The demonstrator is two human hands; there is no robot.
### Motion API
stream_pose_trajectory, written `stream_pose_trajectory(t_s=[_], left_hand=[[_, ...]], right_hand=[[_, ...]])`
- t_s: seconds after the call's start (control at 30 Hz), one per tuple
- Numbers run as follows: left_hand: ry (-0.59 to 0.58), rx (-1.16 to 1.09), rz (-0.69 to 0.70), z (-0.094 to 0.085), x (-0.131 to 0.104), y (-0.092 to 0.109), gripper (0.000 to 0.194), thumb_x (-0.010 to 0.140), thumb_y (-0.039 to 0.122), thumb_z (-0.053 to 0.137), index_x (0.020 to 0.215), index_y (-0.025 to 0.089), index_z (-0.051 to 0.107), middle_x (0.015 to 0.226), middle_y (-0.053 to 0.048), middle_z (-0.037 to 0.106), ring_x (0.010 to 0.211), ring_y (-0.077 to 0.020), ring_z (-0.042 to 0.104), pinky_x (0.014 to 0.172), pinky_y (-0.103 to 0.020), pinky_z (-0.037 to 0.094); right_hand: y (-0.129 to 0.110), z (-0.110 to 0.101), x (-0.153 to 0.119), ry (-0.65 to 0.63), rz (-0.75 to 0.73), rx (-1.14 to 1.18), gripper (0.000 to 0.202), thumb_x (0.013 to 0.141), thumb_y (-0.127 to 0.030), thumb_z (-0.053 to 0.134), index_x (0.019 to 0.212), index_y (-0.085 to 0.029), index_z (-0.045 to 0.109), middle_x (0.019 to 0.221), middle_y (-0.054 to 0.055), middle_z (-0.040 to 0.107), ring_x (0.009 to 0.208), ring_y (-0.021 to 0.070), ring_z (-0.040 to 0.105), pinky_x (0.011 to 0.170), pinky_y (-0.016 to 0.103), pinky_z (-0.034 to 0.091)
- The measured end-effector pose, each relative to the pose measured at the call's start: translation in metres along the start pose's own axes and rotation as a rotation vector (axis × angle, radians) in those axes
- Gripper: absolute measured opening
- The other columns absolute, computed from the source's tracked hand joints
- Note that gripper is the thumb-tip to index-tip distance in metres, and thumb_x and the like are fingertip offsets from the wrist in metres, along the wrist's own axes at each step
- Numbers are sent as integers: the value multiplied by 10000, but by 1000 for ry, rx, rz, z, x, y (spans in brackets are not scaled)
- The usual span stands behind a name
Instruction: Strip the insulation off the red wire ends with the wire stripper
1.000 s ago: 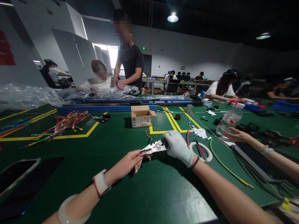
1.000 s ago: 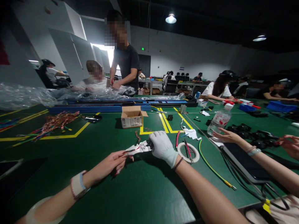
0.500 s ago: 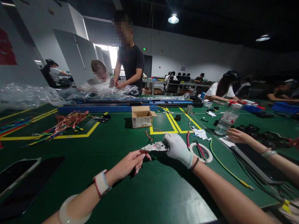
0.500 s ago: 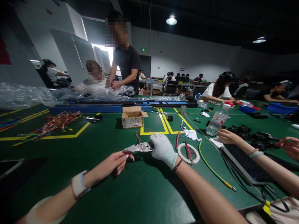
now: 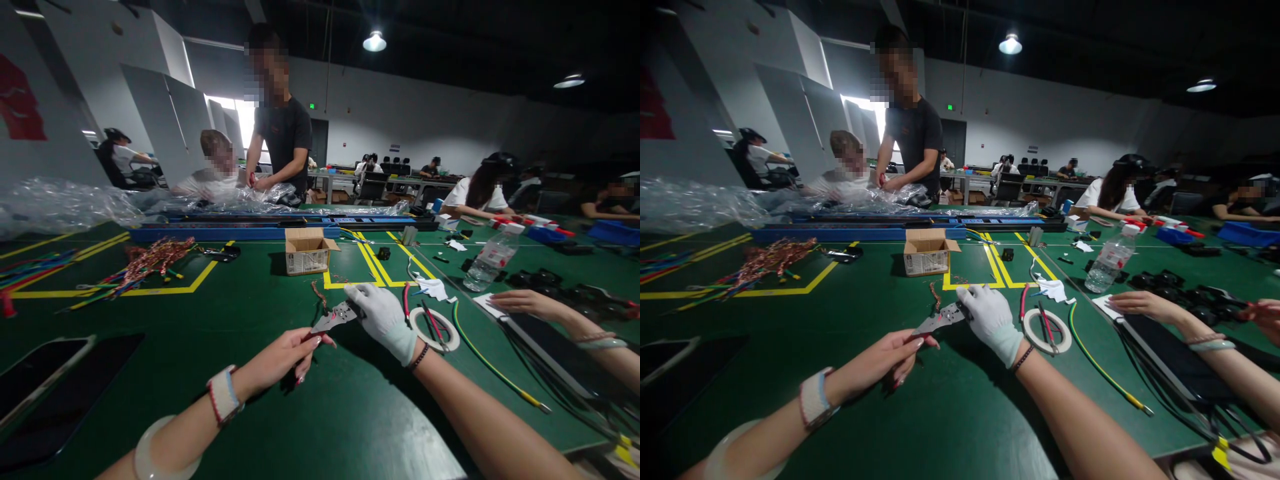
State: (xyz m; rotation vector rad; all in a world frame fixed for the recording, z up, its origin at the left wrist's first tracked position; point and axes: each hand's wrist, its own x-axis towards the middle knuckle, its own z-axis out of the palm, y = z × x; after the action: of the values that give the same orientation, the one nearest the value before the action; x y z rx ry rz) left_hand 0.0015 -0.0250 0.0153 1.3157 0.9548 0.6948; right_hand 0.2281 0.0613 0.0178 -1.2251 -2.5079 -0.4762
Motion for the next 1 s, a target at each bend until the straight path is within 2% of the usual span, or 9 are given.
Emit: stream_pose_trajectory(t_s=[0.1,0.2,0.33,0.5,0.6,0.7,0.8,0.9,1.0], left_hand=[[14,-9,27,-1,1,0,389,880,486,508,1029,141,606,510,81,422,474,-95,432,519,-226,380],[77,-31,81,-3,4,-1,385,883,504,491,968,144,596,501,79,428,460,-93,422,499,-218,370],[147,-64,152,-9,8,-4,366,877,499,509,939,146,583,469,92,394,437,-84,383,480,-203,344],[121,-47,122,-8,8,-5,368,868,497,516,922,140,589,478,82,415,446,-87,381,492,-212,355],[99,-37,108,-5,7,-2,361,865,486,515,915,137,591,488,73,440,449,-87,391,489,-212,355],[106,-26,79,-4,5,0,337,861,463,526,922,139,594,513,63,477,467,-90,435,504,-214,374],[119,-33,57,-4,5,1,331,859,460,528,926,141,589,555,43,527,494,-104,486,500,-221,383],[104,-44,39,-4,5,1,319,855,444,541,931,137,582,594,26,564,517,-113,516,500,-224,390],[81,-49,22,-4,4,1,287,838,409,575,930,137,587,614,21,577,541,-116,535,518,-225,406]], right_hand=[[-2,6,0,-84,-9,3,510,843,-125,473,1347,-199,466,1157,121,613,889,196,606,712,276,461],[-4,11,-1,-138,29,41,535,846,-111,455,1374,-193,445,1178,128,608,855,186,639,709,266,486],[-6,10,-4,-139,100,149,533,874,-158,447,1403,-219,421,1250,100,588,977,184,640,799,254,498],[-4,9,-6,-138,121,163,588,853,-110,457,1408,-297,412,1347,43,545,1089,187,606,862,271,502],[-3,15,-5,-141,105,202,631,824,-57,455,1410,-290,410,1369,44,529,1127,183,589,895,282,502],[-1,25,-4,-66,54,297,684,789,6,416,1425,-246,385,1422,60,470,1199,172,540,965,292,472],[0,32,-3,59,-31,381,733,758,56,354,1450,-184,329,1477,97,385,1317,166,414,1062,327,392],[0,37,-2,140,-117,408,732,763,51,336,1466,-144,277,1479,139,366,1381,185,304,1119,399,314],[0,38,-1,172,-138,406,731,776,39,340,1474,-154,245,1459,153,385,1372,199,317,1109,430,325]])
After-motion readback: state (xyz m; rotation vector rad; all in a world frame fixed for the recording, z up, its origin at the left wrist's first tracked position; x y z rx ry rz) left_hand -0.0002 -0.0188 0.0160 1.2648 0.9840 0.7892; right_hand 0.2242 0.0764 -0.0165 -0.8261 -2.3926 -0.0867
